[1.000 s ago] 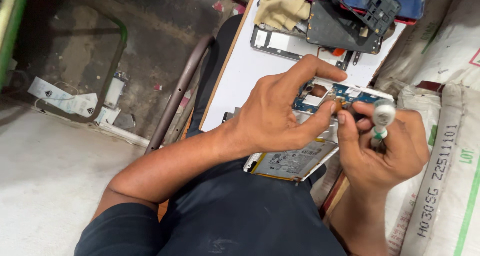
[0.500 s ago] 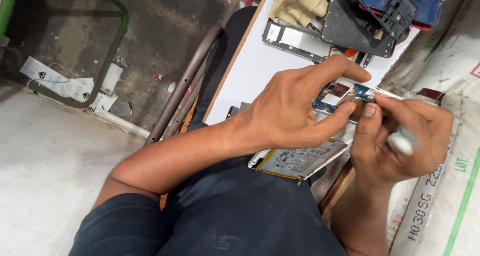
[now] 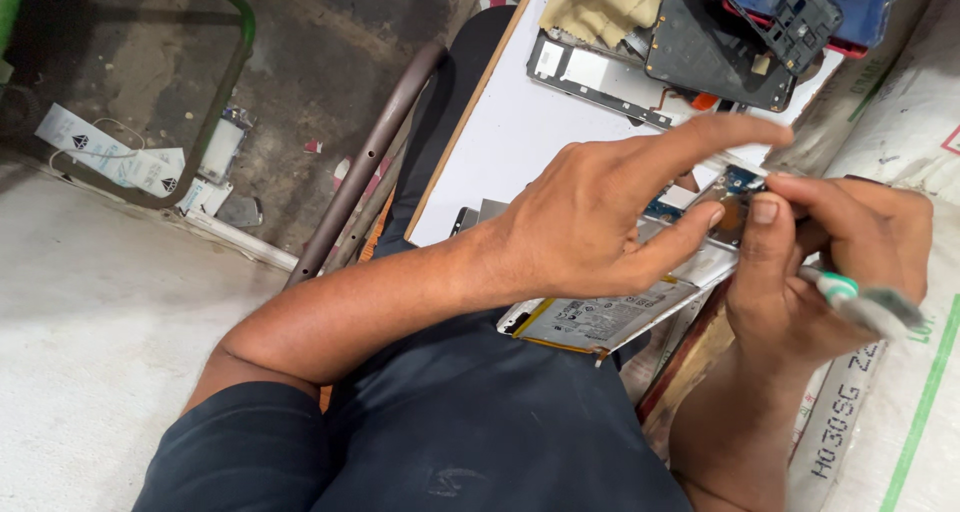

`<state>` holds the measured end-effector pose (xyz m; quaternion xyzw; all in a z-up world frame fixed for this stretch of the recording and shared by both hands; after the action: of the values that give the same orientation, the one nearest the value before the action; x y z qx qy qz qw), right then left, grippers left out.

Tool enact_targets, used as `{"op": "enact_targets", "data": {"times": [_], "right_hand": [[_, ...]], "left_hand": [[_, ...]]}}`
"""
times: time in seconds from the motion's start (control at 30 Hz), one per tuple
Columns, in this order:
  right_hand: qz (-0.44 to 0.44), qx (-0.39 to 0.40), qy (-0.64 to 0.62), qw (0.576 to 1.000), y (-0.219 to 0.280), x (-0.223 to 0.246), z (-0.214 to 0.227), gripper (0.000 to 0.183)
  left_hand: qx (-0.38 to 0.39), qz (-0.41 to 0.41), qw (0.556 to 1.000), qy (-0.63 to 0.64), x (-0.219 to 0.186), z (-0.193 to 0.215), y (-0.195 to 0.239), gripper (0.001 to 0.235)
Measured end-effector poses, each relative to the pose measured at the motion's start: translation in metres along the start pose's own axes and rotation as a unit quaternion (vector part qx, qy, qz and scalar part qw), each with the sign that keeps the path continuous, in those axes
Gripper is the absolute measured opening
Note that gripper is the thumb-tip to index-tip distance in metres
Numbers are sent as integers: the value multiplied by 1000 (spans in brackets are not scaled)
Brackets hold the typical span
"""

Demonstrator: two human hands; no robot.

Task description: The person uses a screwdriver to pry open a smartphone back cover and then uses a toothbrush to clean the internal components of a white smartphone. The person handles multiple disassembled phone parts on a cluttered workbench.

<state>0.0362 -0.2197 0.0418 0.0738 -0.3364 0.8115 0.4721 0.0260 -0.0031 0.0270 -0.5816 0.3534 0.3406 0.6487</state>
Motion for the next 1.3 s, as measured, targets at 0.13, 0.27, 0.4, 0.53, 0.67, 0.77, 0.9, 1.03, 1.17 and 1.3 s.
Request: {"op": "enact_targets", "data": {"times": [0.13,0.27,0.4,0.53,0.67,0.77,0.9,1.03,1.17,1.3], "right_hand": [[14,3,-22,1000,-1,2,5,18],[-20,-32,-93,995,1,1,5,21],[-87,-65,-200,974,7,2,3,25],[-116,-74,-244,960,10,6,6,30],[-127,-56,-214,967,15,11,10,32],[-113,-43,-195,973,21,9,13,30],[-95,-27,-190,977,24,5,12,26],[-101,-13,-197,975,17,10,7,27],[-190,-25,-189,963,6,21,2,31],[-233,-33,-180,955,1,30,-2,30]], "left_hand": [[81,158,984,-20,1,1,2,52],[18,39,998,38,-8,5,1,36],[7,31,997,70,-12,7,3,32],[-16,22,997,79,-15,5,0,27],[-22,13,998,64,-15,4,-2,25],[-35,-8,997,72,-14,3,0,25],[-41,-5,996,84,-9,2,4,25],[-28,21,996,84,0,1,4,25],[-21,34,995,88,5,-1,9,24],[-33,21,995,95,8,-1,11,24]]}}
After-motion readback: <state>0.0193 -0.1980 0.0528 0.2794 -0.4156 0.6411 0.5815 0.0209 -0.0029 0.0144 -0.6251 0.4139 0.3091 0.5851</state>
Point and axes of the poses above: each hand's wrist, its own y-axis away from the middle knuckle, its own z-axis out of the back of the hand, x = y × z, the point moved 2 cm from there along -y, towards the middle knuckle, and after that the axes turned 5 degrees about -z, right-handed, at the moved point
